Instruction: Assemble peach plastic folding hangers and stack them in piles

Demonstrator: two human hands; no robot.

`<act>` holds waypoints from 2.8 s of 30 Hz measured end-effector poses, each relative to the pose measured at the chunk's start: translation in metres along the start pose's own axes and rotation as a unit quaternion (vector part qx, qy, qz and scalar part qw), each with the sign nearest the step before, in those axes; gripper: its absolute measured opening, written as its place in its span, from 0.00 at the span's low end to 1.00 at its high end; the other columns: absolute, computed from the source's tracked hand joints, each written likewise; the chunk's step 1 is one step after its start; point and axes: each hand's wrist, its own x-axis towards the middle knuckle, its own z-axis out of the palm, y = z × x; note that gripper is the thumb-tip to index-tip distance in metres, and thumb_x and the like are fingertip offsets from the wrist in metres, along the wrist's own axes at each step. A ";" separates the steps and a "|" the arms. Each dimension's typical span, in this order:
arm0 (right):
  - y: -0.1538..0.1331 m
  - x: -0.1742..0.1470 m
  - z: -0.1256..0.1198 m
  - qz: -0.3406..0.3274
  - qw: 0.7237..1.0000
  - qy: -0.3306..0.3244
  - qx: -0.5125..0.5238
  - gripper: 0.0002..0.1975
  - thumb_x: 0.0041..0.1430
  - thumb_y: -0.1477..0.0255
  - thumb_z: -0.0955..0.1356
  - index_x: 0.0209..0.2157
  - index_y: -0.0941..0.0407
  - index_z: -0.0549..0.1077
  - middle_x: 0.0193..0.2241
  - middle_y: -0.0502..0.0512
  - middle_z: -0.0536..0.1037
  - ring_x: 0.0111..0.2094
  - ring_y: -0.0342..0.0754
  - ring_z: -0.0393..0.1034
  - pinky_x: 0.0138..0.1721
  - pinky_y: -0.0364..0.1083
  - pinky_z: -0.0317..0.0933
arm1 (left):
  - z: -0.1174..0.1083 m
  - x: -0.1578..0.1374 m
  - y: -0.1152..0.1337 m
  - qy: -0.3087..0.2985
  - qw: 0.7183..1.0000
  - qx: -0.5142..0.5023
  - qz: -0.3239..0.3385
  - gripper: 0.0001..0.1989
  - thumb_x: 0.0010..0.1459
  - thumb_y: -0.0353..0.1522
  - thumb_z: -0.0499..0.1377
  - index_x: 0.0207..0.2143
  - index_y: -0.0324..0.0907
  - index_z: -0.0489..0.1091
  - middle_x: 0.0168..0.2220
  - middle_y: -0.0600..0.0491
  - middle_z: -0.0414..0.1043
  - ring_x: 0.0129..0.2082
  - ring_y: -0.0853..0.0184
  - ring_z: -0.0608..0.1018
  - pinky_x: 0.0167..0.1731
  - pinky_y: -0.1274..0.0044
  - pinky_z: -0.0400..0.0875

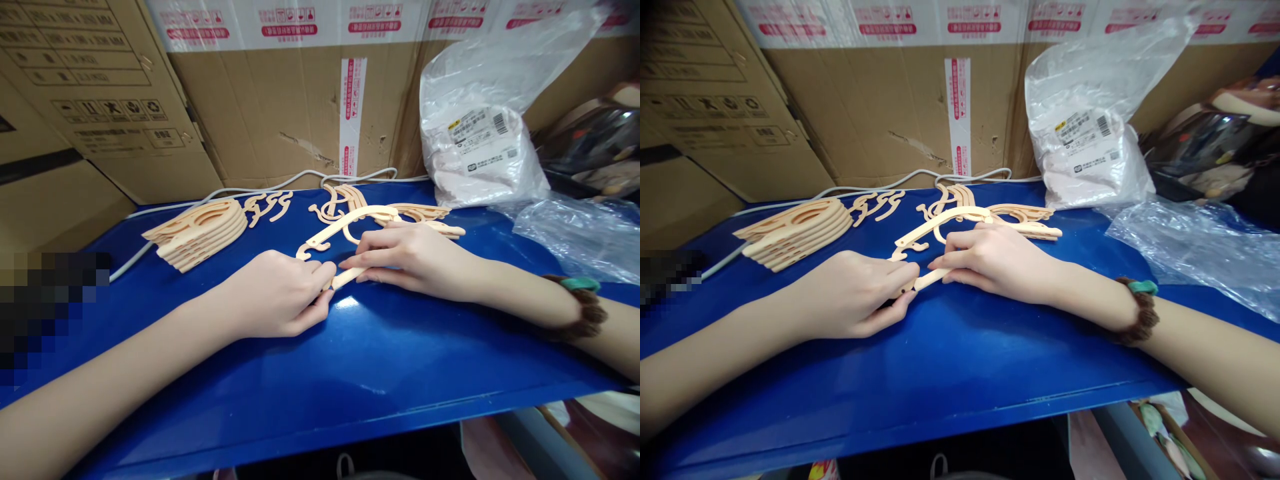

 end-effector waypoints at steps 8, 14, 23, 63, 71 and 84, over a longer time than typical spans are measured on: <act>0.004 0.001 0.001 -0.026 0.999 -0.002 -0.027 0.16 0.70 0.67 0.61 0.49 0.57 0.77 0.37 0.56 0.77 0.38 0.49 0.71 0.42 0.50 0.58 | -0.004 0.002 0.005 -0.008 0.999 0.016 0.026 0.13 0.66 0.32 0.45 0.30 0.41 0.63 0.23 0.56 0.70 0.20 0.67 0.76 0.17 0.75 0.56; 0.003 0.001 -0.003 -0.014 0.999 0.019 0.029 0.15 0.68 0.65 0.64 0.47 0.58 0.77 0.37 0.55 0.79 0.40 0.48 0.72 0.44 0.49 0.60 | -0.004 0.002 0.004 0.005 1.000 0.011 0.013 0.13 0.66 0.32 0.45 0.29 0.41 0.62 0.22 0.57 0.70 0.19 0.68 0.76 0.17 0.76 0.56; 0.008 0.001 -0.015 0.077 0.983 0.164 0.010 0.14 0.68 0.66 0.63 0.35 0.55 0.78 0.40 0.58 0.78 0.42 0.51 0.70 0.45 0.52 0.63 | -0.002 0.002 0.004 -0.009 1.000 0.000 -0.005 0.12 0.65 0.32 0.45 0.28 0.43 0.61 0.22 0.57 0.71 0.18 0.69 0.74 0.17 0.76 0.53; 0.028 -0.005 -0.012 0.119 0.983 -0.037 -0.134 0.16 0.69 0.70 0.59 0.48 0.54 0.76 0.41 0.58 0.79 0.40 0.51 0.73 0.40 0.50 0.55 | -0.014 0.008 0.012 0.047 0.993 0.031 0.105 0.10 0.61 0.26 0.50 0.34 0.40 0.70 0.41 0.46 0.74 0.47 0.55 0.73 0.50 0.64 0.69; 0.032 -0.006 -0.012 0.132 0.974 -0.003 -0.185 0.16 0.69 0.68 0.59 0.47 0.55 0.77 0.34 0.57 0.79 0.33 0.48 0.71 0.39 0.49 0.56 | -0.003 0.006 0.005 0.076 0.994 0.037 0.068 0.11 0.64 0.24 0.51 0.41 0.40 0.73 0.56 0.43 0.69 0.52 0.57 0.72 0.49 0.66 0.69; 0.025 -0.003 -0.011 0.139 0.975 -0.037 -0.169 0.15 0.68 0.69 0.61 0.46 0.54 0.78 0.39 0.57 0.80 0.38 0.51 0.74 0.40 0.50 0.56 | -0.004 0.007 0.002 0.068 0.993 0.085 0.040 0.12 0.63 0.24 0.51 0.39 0.38 0.75 0.44 0.46 0.76 0.40 0.59 0.76 0.37 0.70 0.67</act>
